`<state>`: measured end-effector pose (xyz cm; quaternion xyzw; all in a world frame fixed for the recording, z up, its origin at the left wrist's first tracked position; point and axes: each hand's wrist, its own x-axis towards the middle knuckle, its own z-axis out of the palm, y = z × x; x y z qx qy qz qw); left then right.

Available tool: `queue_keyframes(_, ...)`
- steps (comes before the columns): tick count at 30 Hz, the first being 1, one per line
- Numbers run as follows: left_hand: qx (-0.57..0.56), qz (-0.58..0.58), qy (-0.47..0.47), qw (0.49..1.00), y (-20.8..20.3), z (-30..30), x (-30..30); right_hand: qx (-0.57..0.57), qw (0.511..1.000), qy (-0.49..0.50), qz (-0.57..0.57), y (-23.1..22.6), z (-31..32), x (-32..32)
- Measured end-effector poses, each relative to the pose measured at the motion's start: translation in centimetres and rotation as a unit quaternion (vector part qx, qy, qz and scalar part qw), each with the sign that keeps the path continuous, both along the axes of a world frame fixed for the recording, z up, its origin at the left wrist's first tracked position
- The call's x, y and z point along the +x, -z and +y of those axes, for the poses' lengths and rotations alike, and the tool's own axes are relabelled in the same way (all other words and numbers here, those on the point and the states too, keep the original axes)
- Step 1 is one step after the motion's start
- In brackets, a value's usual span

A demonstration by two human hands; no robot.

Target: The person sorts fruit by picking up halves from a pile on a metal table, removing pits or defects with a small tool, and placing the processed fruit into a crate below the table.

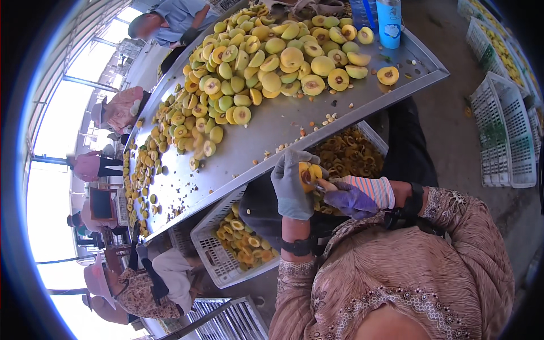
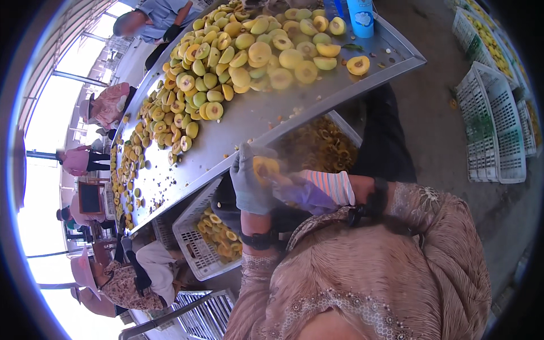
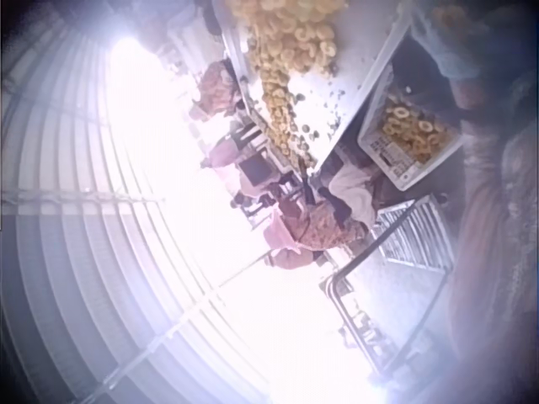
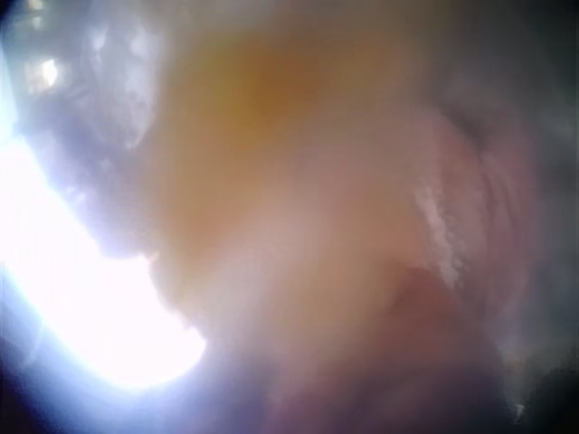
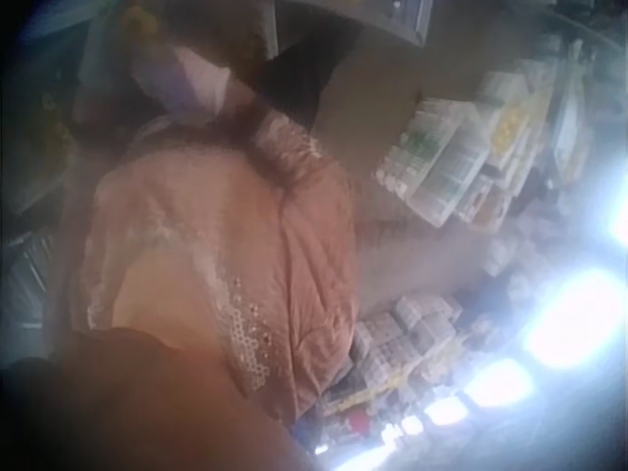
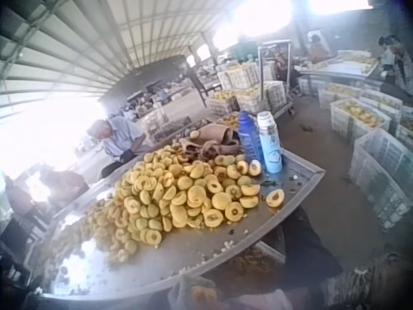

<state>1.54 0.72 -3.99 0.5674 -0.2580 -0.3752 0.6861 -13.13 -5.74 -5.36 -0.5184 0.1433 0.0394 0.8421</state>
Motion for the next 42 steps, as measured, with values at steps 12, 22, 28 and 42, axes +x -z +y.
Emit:
queue_keyframes(12,0.097,-0.002,0.076,0.992,-0.4,-0.9,0.1,0.341,0.937,-0.032,0.069,1.4,-0.1,-1.7)
queue_keyframes(22,-0.101,0.123,-0.113,0.981,2.5,-0.1,1.2,0.333,0.940,-0.076,-0.012,3.4,-0.5,-2.1)
queue_keyframes(28,0.165,-0.163,-0.284,0.930,3.2,11.8,14.2,-0.117,0.960,-0.043,0.250,9.7,-2.1,-2.2)
queue_keyframes(42,0.249,-0.659,0.112,0.701,0.7,-20.3,3.1,0.017,0.962,0.180,0.206,7.1,-3.0,-8.3)
